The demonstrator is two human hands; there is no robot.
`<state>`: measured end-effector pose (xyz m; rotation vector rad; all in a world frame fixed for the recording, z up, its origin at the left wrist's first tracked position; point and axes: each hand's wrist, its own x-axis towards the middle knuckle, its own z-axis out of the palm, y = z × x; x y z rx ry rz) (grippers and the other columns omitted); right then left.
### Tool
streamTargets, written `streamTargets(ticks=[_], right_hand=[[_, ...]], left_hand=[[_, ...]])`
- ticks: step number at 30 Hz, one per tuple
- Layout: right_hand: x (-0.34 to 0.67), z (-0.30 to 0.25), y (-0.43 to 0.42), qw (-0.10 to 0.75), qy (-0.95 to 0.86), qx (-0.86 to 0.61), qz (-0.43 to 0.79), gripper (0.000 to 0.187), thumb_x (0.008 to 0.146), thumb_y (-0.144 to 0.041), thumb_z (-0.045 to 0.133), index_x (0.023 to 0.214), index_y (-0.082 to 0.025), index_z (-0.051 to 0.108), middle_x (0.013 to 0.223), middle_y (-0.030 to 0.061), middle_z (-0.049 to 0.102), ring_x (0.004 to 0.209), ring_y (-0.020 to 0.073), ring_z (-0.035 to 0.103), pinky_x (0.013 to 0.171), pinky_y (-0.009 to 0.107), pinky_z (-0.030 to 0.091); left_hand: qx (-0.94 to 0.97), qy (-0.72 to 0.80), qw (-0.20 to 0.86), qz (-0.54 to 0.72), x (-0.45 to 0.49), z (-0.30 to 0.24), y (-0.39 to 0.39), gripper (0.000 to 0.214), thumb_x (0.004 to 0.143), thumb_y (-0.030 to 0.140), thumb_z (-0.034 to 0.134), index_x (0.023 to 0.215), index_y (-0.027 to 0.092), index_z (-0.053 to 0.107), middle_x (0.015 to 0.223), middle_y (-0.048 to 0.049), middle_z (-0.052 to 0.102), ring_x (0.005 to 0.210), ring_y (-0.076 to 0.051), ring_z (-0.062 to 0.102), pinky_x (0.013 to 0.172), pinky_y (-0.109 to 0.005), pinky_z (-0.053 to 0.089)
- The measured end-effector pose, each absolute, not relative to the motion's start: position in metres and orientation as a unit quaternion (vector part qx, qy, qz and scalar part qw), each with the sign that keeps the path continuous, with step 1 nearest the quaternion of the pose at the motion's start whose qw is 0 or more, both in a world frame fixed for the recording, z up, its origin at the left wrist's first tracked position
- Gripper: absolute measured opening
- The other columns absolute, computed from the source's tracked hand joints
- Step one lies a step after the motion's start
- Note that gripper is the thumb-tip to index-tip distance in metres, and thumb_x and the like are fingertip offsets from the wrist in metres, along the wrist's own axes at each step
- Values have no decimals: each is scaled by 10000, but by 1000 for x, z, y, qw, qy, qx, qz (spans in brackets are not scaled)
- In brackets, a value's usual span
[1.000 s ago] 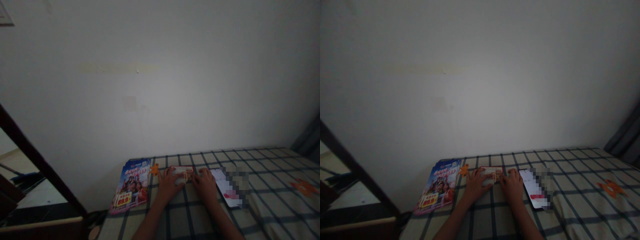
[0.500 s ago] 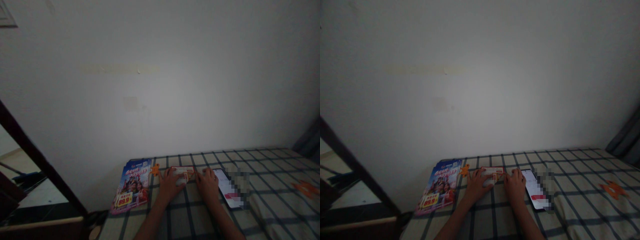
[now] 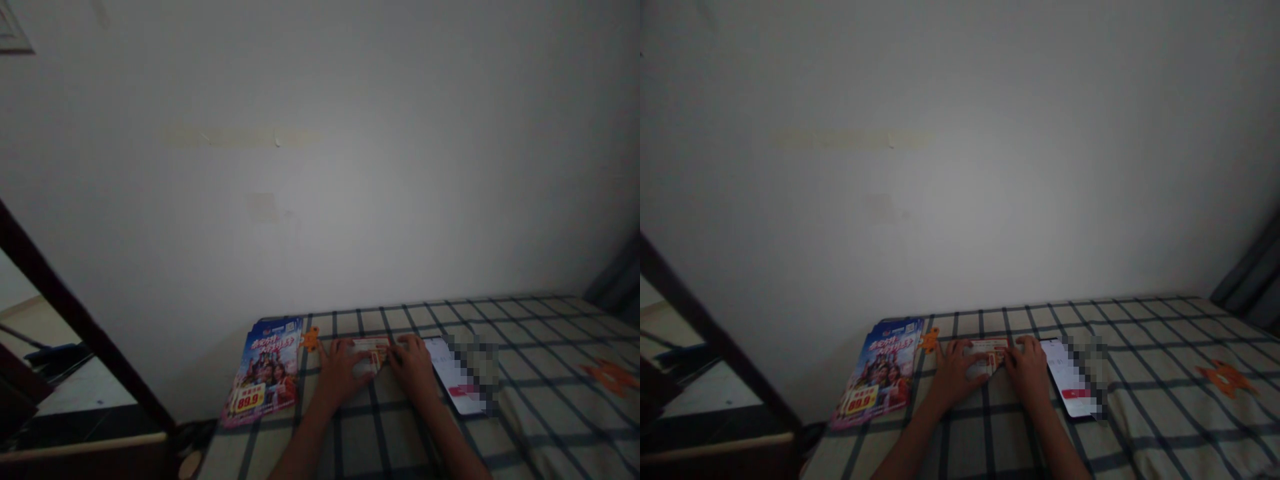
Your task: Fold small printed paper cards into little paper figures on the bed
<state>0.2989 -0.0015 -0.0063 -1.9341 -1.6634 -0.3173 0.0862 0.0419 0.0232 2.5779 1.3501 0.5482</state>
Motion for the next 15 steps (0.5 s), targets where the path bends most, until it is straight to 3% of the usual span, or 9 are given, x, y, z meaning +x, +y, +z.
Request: streamTargets(ticks=[6, 11, 15], right_hand=[[291, -1, -3, 267, -599, -746, -120, 210, 920, -332, 559, 915, -256, 755, 1127, 101, 600, 1151, 278, 482, 936, 402, 415], [288, 0, -4, 254, -597, -751, -122, 216, 932, -343, 548, 906, -249, 741, 1110, 96, 611, 1146, 277, 494, 913, 396, 422], [288, -2, -6, 254, -599, -750, -115, 217, 926, -353, 555, 931, -261, 752, 1138, 96, 626, 1255, 310, 446, 971, 435, 399]], left_hand=[[870, 453, 92, 170, 85, 24, 44, 352, 915, 615, 501, 1231, 521, 625, 1375, -13, 527, 1315, -321, 411, 1126, -737, 28], [869, 458, 85, 168, 86, 24, 43, 351, 891, 601, 552, 1226, 522, 625, 1354, -8, 535, 1299, -317, 410, 1126, -731, 50], [867, 463, 80, 168, 87, 23, 42, 347, 883, 594, 572, 1219, 524, 624, 1360, -2, 537, 1295, -313, 410, 1121, -735, 65]])
